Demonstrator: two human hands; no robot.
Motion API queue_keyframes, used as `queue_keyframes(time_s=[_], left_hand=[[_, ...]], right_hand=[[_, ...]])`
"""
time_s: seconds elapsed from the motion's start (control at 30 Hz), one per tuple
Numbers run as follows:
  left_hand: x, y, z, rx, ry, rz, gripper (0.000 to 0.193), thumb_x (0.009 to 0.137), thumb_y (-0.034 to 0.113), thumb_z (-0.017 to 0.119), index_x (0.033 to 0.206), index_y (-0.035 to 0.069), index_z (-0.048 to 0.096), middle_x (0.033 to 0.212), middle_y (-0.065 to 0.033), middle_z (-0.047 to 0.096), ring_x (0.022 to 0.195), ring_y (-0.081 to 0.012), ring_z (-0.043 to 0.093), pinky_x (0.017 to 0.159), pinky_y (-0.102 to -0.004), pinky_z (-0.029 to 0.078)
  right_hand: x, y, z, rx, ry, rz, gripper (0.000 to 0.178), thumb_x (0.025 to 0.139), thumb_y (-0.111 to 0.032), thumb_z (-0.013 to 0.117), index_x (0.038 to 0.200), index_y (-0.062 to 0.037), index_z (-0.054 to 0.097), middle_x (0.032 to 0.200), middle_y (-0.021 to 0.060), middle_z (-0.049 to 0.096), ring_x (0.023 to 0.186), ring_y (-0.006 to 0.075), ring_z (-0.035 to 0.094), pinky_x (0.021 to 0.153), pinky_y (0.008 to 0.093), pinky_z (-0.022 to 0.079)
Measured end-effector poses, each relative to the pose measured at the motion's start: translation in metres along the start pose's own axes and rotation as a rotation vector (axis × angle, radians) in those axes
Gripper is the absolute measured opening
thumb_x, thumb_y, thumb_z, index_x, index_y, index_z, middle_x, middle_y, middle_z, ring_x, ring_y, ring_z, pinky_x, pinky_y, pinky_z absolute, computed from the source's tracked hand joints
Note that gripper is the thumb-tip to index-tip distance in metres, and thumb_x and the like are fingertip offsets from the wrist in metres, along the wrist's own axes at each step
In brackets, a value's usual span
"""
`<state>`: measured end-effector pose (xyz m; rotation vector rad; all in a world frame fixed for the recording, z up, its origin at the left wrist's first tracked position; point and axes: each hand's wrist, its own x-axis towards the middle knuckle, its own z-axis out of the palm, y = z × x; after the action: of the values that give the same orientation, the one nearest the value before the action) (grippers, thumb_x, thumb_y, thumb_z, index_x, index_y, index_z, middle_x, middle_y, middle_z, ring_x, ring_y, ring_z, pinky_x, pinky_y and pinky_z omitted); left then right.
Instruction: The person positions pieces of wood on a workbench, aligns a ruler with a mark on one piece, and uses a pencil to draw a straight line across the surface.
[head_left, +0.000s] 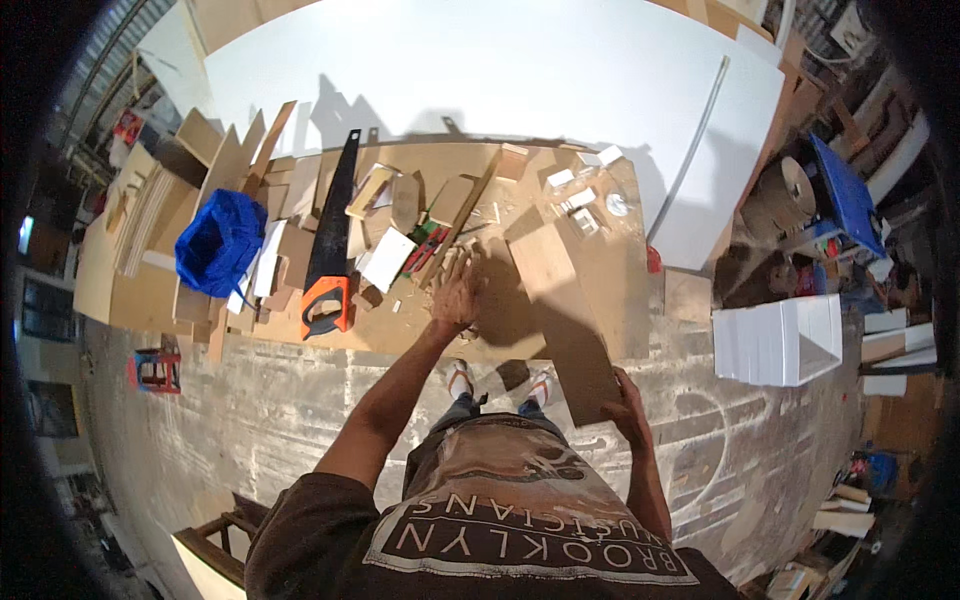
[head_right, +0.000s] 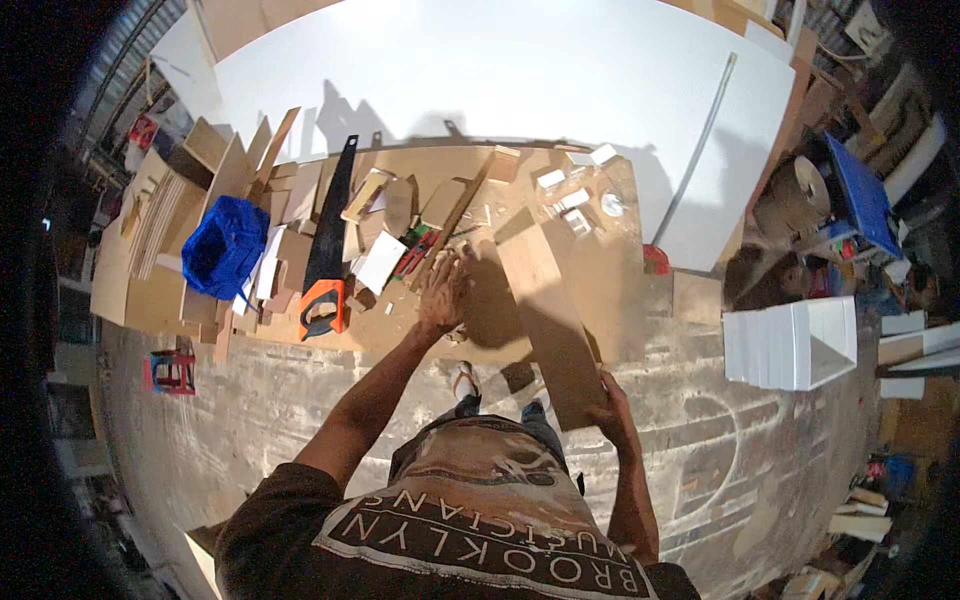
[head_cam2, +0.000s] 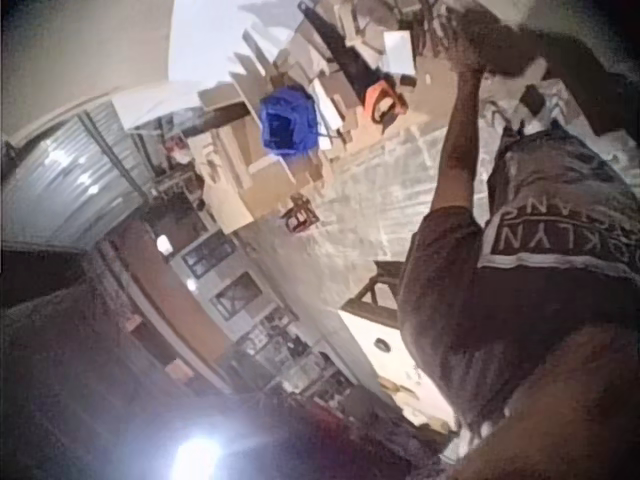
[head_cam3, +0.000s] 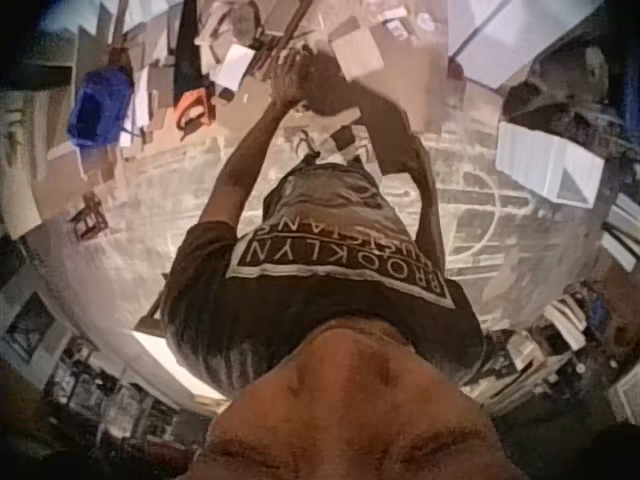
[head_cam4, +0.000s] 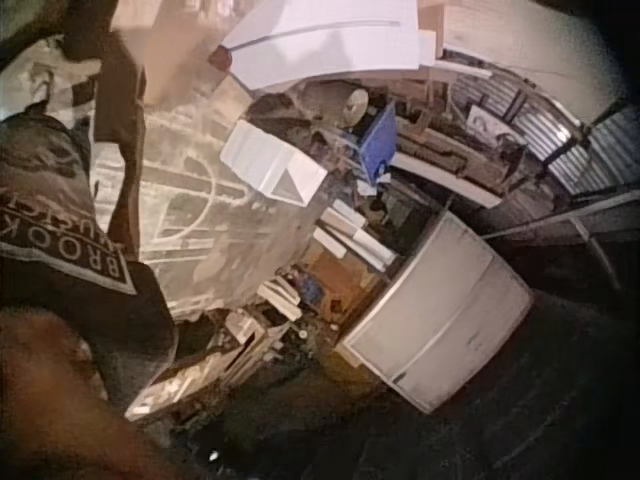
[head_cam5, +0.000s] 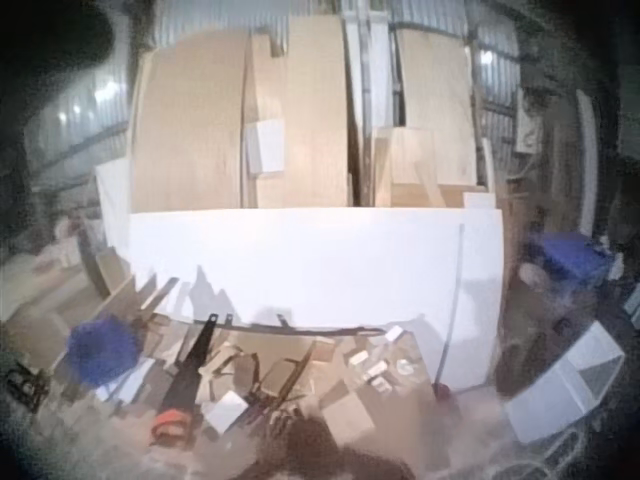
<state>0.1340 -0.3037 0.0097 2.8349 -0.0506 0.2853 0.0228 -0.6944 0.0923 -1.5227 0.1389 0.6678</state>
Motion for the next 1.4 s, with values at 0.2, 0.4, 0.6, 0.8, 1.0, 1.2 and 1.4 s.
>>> queue_keyframes(time_s=[0.2,0.4,0.6,0.8,1.0,1.2,1.4], left_hand=[[0.016,0.042,0.016,-1.223,-0.308,-0.325,0.029,0.087,0.023,0.075,0.102,0.0,0.066,0.073,0.0023,0.059,0.068,-0.0081,0.052,0.064,-0.0267,0.048],[-0.002,0.074,0.014,-1.089,-0.251,-0.676,0.045,0.086,0.014,0.065,0.129,0.0,0.062,0.096,-0.0223,0.073,0.084,-0.0291,0.073,0.075,-0.0403,0.057],[-0.047,0.088,0.031,-0.518,-0.066,-0.434,0.038,0.084,0.015,0.061,0.121,0.006,0.065,0.099,-0.0286,0.068,0.097,-0.044,0.066,0.084,-0.0504,0.054],[-0.037,0.06,0.031,-0.455,0.017,-0.368,0.03,0.083,0.02,0.066,0.109,0.005,0.068,0.093,-0.0238,0.068,0.096,-0.0393,0.066,0.084,-0.0488,0.054],[-0.034,-0.051,0.002,-0.318,0.21,-0.636,0.022,0.083,0.019,0.068,0.091,-0.001,0.069,0.078,-0.0238,0.069,0.073,-0.0363,0.07,0.067,-0.0458,0.054],[-0.024,-0.147,-0.021,0.054,0.213,-0.387,0.05,0.079,0.022,0.073,0.122,0.0,0.06,0.119,-0.0256,0.059,0.117,-0.042,0.053,0.102,-0.0523,0.041],[-0.001,-0.16,-0.027,0.066,0.054,-0.037,0.062,0.077,0.023,0.072,0.131,0.0,0.05,0.121,-0.0265,0.056,0.116,-0.0471,0.05,0.1,-0.0551,0.042]], right_hand=[[-0.003,0.041,-0.077,0.047,0.119,0.111,0.054,0.077,-0.009,0.068,0.129,-0.001,0.059,0.125,0.0096,0.062,0.118,0.0194,0.057,0.1,0.0333,0.046],[0.047,0.023,-0.148,0.066,0.442,0.149,0.039,0.086,-0.019,0.074,0.118,-0.0016,0.063,0.081,0.001,0.061,0.062,0.0087,0.053,0.052,0.0255,0.04],[0.136,0.031,-0.188,0.092,0.557,-0.083,0.045,0.089,-0.015,0.069,0.129,-0.0004,0.057,0.089,0.0055,0.065,0.075,0.0132,0.062,0.061,0.0268,0.048],[0.177,0.025,-0.206,-0.038,0.512,-0.051,0.048,0.087,-0.011,0.069,0.13,0.0049,0.056,0.118,0.0185,0.065,0.1,0.0232,0.065,0.086,0.0343,0.053],[0.176,0.04,-0.194,-0.213,0.571,-0.111,0.054,0.09,-0.014,0.067,0.139,0.0027,0.05,0.136,0.0199,0.059,0.121,0.0273,0.058,0.103,0.0393,0.045],[0.139,0.043,-0.16,-0.289,0.785,-0.074,0.055,0.089,-0.012,0.067,0.14,0.0024,0.05,0.136,0.0214,0.057,0.125,0.0308,0.056,0.101,0.0389,0.046],[0.103,0.04,-0.119,-0.256,0.892,-0.019,0.055,0.089,-0.011,0.067,0.14,0.0002,0.051,0.133,0.0218,0.058,0.117,0.0293,0.059,0.097,0.0395,0.048]])
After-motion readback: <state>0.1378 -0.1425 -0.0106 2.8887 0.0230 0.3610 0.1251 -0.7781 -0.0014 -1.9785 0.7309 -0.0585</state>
